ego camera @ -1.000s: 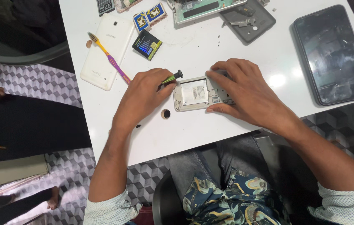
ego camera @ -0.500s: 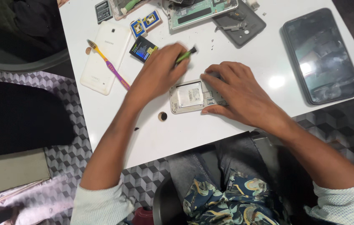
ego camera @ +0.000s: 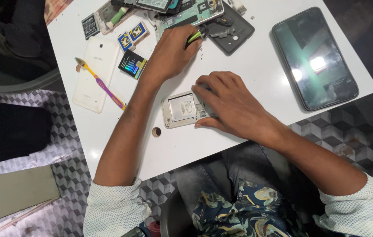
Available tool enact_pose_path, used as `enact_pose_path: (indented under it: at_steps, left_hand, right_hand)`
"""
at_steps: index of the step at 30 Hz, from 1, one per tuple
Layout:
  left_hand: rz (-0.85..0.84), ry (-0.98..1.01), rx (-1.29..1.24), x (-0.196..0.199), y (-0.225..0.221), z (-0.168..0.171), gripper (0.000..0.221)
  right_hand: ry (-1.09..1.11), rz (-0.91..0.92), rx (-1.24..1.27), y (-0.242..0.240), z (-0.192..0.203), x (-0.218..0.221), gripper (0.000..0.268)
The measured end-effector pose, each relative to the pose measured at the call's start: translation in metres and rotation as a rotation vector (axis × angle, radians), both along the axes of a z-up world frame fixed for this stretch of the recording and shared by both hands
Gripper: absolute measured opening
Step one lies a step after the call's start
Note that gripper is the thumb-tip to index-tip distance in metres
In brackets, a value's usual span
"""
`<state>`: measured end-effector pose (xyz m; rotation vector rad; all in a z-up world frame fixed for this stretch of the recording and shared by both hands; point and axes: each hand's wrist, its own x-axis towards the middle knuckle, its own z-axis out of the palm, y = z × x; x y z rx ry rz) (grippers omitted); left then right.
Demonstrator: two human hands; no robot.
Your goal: The person uses a screwdriver to remove screws from the back of a black smartphone and then a white smartphone. They manipulate the internal components and back covers of both devices on a cluttered workbench.
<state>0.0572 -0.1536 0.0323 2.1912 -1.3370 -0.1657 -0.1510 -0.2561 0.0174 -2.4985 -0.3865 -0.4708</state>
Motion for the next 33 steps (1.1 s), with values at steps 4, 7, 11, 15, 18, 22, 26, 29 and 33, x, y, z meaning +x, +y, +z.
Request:
enact_pose_path:
  at_steps: [4,7,11,15,18,22,26,29,33]
  left_hand:
    - [-0.001,0.019,0.016,-0.003,0.000,0.006,0.019]
    - [-0.008,0.006,0.012,-0.004,0.002,0.008,0.017]
    - [-0.012,-0.004,-0.010,-0.004,0.004,0.009,0.016]
    - [0.013,0.021,-0.080,-0.005,0.014,0.018,0.019]
    - [0.034,0.039,-0.141,-0.013,0.041,0.033,0.019]
    - [0.088,0.138,-0.237,-0.036,0.094,0.051,0.014]
    - [0.210,0.369,-0.337,-0.057,0.144,0.051,0.018]
    - [0.241,0.379,-0.435,-0.058,0.164,0.039,0.023]
    - [0.251,0.303,-0.587,-0.054,0.180,0.023,0.025]
  right_hand:
    - [-0.007,-0.002,0.002,-0.001,0.000,0.000,0.081]
    - [-0.006,0.002,0.016,-0.001,-0.001,-0.001,0.080]
    - [-0.002,0.000,-0.003,0.000,0.000,-0.001,0.079]
    - [0.018,-0.002,-0.003,0.001,0.003,0.000,0.080]
    - [0.045,-0.008,-0.007,0.002,0.003,-0.002,0.080]
    - [0.050,-0.021,0.027,0.002,-0.002,-0.001,0.093]
    - [0.089,-0.076,0.220,-0.002,0.001,-0.004,0.098]
    - [0.083,-0.165,0.207,-0.006,0.008,-0.015,0.098]
    - [0.175,-0.179,0.032,-0.011,0.014,-0.025,0.096]
